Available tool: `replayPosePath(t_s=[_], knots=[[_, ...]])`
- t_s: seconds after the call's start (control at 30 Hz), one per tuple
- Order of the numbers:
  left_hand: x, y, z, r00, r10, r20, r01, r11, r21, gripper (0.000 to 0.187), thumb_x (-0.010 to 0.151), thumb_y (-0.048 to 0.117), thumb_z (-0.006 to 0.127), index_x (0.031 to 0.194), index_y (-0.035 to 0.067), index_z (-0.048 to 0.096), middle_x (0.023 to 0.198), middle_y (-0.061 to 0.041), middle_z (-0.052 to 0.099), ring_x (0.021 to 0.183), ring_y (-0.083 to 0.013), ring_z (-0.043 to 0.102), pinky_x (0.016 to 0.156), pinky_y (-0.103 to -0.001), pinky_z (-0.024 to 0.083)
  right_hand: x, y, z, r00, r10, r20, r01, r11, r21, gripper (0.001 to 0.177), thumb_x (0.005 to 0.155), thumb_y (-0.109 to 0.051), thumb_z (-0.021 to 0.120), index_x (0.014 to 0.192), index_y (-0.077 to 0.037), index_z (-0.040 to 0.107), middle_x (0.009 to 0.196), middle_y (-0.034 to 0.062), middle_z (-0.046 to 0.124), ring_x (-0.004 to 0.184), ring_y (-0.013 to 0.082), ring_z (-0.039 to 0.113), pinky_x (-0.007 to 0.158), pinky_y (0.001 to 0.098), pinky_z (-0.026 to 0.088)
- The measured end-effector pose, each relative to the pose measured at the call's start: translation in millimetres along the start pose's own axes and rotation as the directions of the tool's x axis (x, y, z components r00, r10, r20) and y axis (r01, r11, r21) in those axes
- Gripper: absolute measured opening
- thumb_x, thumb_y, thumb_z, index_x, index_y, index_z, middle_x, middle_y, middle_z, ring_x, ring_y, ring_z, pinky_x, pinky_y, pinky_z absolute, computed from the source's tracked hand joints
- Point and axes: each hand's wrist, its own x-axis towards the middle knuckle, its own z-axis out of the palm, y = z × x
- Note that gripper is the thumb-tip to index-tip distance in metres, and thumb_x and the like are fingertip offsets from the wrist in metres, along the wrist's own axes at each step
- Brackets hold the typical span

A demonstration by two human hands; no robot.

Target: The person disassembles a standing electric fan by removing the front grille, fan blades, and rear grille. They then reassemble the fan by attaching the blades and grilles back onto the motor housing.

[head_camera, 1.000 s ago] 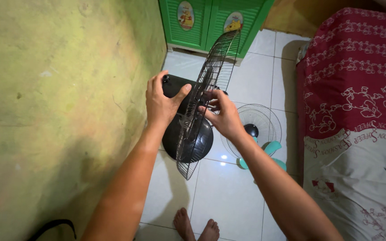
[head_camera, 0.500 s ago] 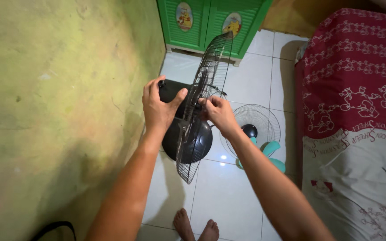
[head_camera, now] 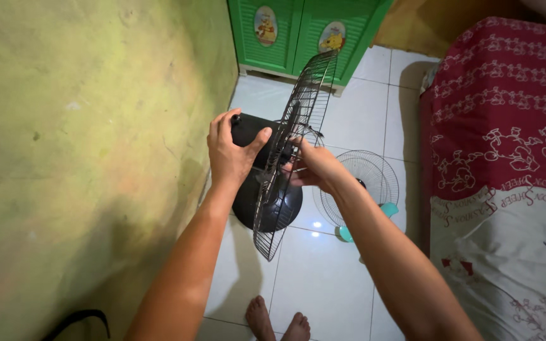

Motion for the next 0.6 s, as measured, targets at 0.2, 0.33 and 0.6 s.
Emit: replayPosePath(t_s=[0.2, 0.33, 0.6], knots=[[3, -1, 0, 1.0, -0.015, 0.006, 0.015, 1.0, -0.006, 0.074, 0.081, 0.056, 0.083, 0.131, 0.005, 0.062, 0.132, -0.015, 0.059, 0.124, -0.0349, 0.058, 0.105, -0.046, 0.048, -32, 6, 6, 0.68, -0.729, 0.083, 0.698, 0.607, -0.379, 0.045, 0.089, -0.018, 0.075, 0.127, 0.001, 0.057, 0.106, 0.0109, 0.067, 0.084, 0.0166, 0.07, 0.067, 0.0305, 0.058], [2, -1, 2, 1.0, -0.01, -0.001, 0.01, 1.0, 0.003, 0.075, 0.082, 0.057, 0.083, 0.132, 0.005, 0.062, 0.133, -0.015, 0.058, 0.125, -0.0354, 0.057, 0.106, -0.047, 0.047, -30, 6, 6, 0.667, -0.743, 0.053, 0.7, 0.601, -0.385, 0.036, 0.088, -0.011, 0.078, 0.116, 0.003, 0.061, 0.097, 0.0079, 0.073, 0.09, 0.0122, 0.072, 0.074, 0.028, 0.06], [5, -1, 3, 0.999, -0.035, -0.008, 0.035, 0.999, 0.008, 0.076, 0.08, 0.057, 0.083, 0.132, 0.005, 0.063, 0.133, -0.016, 0.058, 0.126, -0.036, 0.056, 0.106, -0.048, 0.046, -16, 1, 9, 0.725, -0.686, -0.069, 0.585, 0.665, -0.464, 0.027, 0.088, -0.018, 0.081, 0.094, 0.002, 0.064, 0.083, 0.0046, 0.071, 0.077, 0.0092, 0.065, 0.068, 0.0262, 0.056]])
